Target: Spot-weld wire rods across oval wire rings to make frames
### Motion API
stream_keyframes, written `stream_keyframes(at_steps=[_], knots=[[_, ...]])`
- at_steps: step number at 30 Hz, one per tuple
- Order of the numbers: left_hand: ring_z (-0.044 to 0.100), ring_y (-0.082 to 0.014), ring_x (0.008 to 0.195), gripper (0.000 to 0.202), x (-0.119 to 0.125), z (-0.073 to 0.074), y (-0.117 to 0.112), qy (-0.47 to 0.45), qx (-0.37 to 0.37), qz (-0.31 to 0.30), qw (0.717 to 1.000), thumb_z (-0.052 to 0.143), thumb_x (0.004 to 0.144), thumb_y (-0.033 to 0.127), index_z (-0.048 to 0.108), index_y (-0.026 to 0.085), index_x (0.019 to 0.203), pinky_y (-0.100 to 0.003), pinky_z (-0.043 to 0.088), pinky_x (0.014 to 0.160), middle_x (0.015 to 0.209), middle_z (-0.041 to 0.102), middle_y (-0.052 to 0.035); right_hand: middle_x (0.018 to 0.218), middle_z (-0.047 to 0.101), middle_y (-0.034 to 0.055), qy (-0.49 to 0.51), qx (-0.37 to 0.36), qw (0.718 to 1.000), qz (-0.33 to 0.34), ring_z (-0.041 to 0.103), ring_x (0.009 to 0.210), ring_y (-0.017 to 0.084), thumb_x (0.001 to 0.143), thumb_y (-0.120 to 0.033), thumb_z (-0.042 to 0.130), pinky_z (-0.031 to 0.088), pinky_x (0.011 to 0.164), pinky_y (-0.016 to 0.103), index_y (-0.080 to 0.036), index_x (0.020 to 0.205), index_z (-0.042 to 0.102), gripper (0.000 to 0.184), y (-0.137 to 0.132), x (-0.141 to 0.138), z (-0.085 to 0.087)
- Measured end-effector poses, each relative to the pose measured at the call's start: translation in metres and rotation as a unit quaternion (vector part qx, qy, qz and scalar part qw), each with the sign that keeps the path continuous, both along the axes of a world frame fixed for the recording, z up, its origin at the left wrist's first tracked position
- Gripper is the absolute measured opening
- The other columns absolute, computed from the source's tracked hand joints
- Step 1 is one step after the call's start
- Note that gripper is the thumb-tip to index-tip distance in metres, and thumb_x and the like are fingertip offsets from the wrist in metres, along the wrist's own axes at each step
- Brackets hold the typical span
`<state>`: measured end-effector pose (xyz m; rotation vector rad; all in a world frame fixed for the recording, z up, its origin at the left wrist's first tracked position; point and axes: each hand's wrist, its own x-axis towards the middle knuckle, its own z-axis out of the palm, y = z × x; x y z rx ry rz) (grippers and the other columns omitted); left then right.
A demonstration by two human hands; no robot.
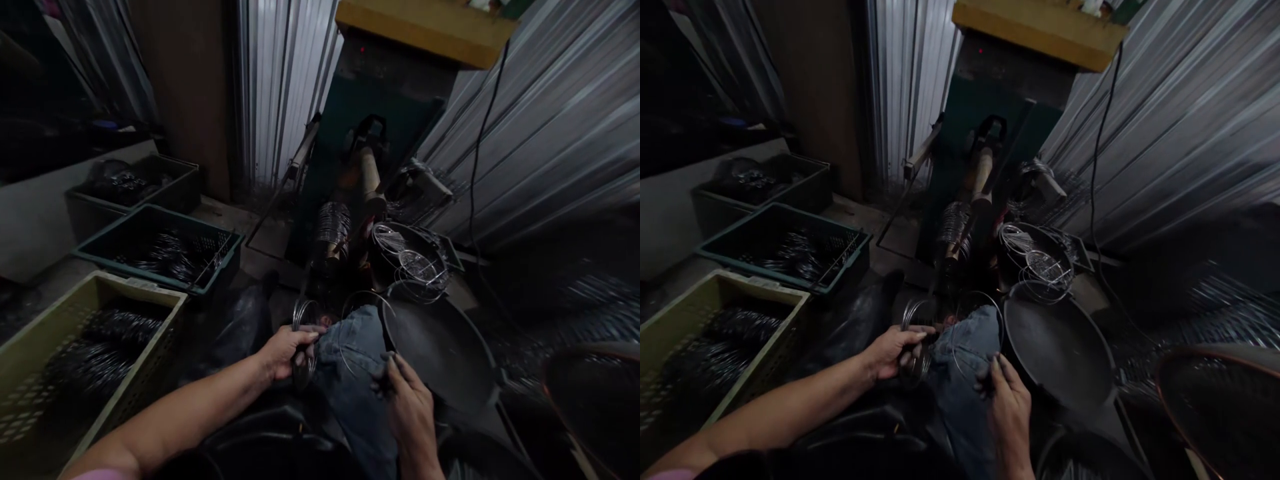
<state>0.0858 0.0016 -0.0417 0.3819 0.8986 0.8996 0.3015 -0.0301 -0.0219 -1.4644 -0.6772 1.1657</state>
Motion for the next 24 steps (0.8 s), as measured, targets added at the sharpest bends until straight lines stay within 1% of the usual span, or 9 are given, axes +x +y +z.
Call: stream_keyframes(at_steps=[4,7,10,13,16,17,18,21,24], knots=[[0.059,-0.0126,0.056,0.036,0.0,-0.011,-0.003,-0.01,-0.041,-0.002,0.999,0.065,0.068,0.022,0.062,0.012,0.102,-0.021,0.04,0.045,0.073,0.065,-0.0054,0.055,0.058,-0.0039,0.099,-0.006,0.995,-0.021,0.053,0.045,0.011,0.061,-0.039,0.074,0.04,0.039,0.021,-0.02,0.092,0.059,0.039,-0.014,-0.006,0.0],[0.063,-0.0153,0.063,0.041,0.0,-0.009,-0.006,-0.007,-0.04,-0.034,0.999,0.068,0.066,0.021,0.061,0.013,0.105,-0.026,0.048,0.058,0.073,0.066,-0.0054,0.055,0.058,-0.0034,0.151,-0.034,0.988,0.002,0.052,0.043,0.012,0.064,-0.042,0.07,0.037,0.035,0.02,-0.019,0.09,0.056,0.038,-0.023,-0.023,-0.002],[0.062,-0.0135,0.061,0.048,-0.003,-0.007,-0.003,0.065,-0.012,-0.093,0.994,0.072,0.062,0.017,0.06,0.013,0.109,-0.025,0.049,0.063,0.069,0.067,-0.0033,0.058,0.059,-0.0015,0.201,-0.036,0.978,0.049,0.055,0.044,0.013,0.064,-0.044,0.068,0.037,0.035,0.02,-0.018,0.08,0.053,0.034,-0.022,-0.029,-0.009],[0.064,-0.0139,0.065,0.055,-0.004,-0.012,0.003,0.135,0.006,-0.138,0.981,0.073,0.061,0.02,0.058,0.015,0.114,-0.024,0.05,0.065,0.073,0.069,-0.004,0.065,0.062,0.0011,0.14,-0.027,0.985,0.095,0.059,0.053,0.015,0.065,-0.044,0.066,0.042,0.04,0.022,-0.017,0.084,0.056,0.035,-0.021,-0.014,-0.02],[0.063,-0.0138,0.065,0.058,-0.001,-0.02,0.005,0.163,-0.004,-0.173,0.971,0.074,0.06,0.022,0.058,0.016,0.115,-0.025,0.051,0.068,0.077,0.07,-0.0035,0.073,0.064,0.0017,-0.092,-0.038,0.994,0.034,0.061,0.061,0.016,0.071,-0.046,0.06,0.046,0.05,0.024,-0.017,0.101,0.059,0.041,-0.03,0.026,-0.033],[0.063,-0.0139,0.066,0.058,-0.001,-0.023,0.005,0.162,-0.006,-0.18,0.97,0.074,0.059,0.023,0.059,0.017,0.115,-0.026,0.051,0.069,0.078,0.07,-0.0033,0.076,0.065,0.0017,-0.177,-0.058,0.982,-0.008,0.061,0.064,0.015,0.074,-0.046,0.056,0.047,0.054,0.025,-0.018,0.106,0.058,0.042,-0.034,0.045,-0.039],[0.063,-0.0142,0.067,0.058,0.0,-0.025,0.005,0.158,-0.006,-0.185,0.97,0.074,0.06,0.023,0.059,0.017,0.115,-0.027,0.051,0.071,0.079,0.07,-0.0035,0.081,0.066,0.0009,-0.27,-0.104,0.956,-0.052,0.062,0.067,0.015,0.077,-0.047,0.053,0.048,0.06,0.025,-0.02,0.106,0.059,0.04,-0.038,0.067,-0.045],[0.064,-0.0157,0.069,0.055,-0.001,-0.028,0.009,0.153,-0.009,-0.203,0.967,0.073,0.062,0.024,0.059,0.016,0.114,-0.029,0.05,0.071,0.08,0.07,-0.0051,0.103,0.063,0.0059,-0.336,-0.191,0.915,-0.118,0.059,0.09,0.018,0.082,-0.037,0.05,0.046,0.077,0.027,-0.017,0.11,0.057,0.035,-0.05,0.136,-0.065],[0.064,-0.0167,0.067,0.051,-0.002,-0.025,0.013,0.166,-0.007,-0.214,0.963,0.073,0.063,0.025,0.061,0.014,0.111,-0.028,0.05,0.068,0.075,0.069,-0.0055,0.107,0.059,0.0094,-0.373,-0.297,0.869,-0.134,0.056,0.096,0.02,0.084,-0.035,0.052,0.044,0.083,0.035,-0.014,0.106,0.057,0.031,-0.061,0.189,-0.086]])
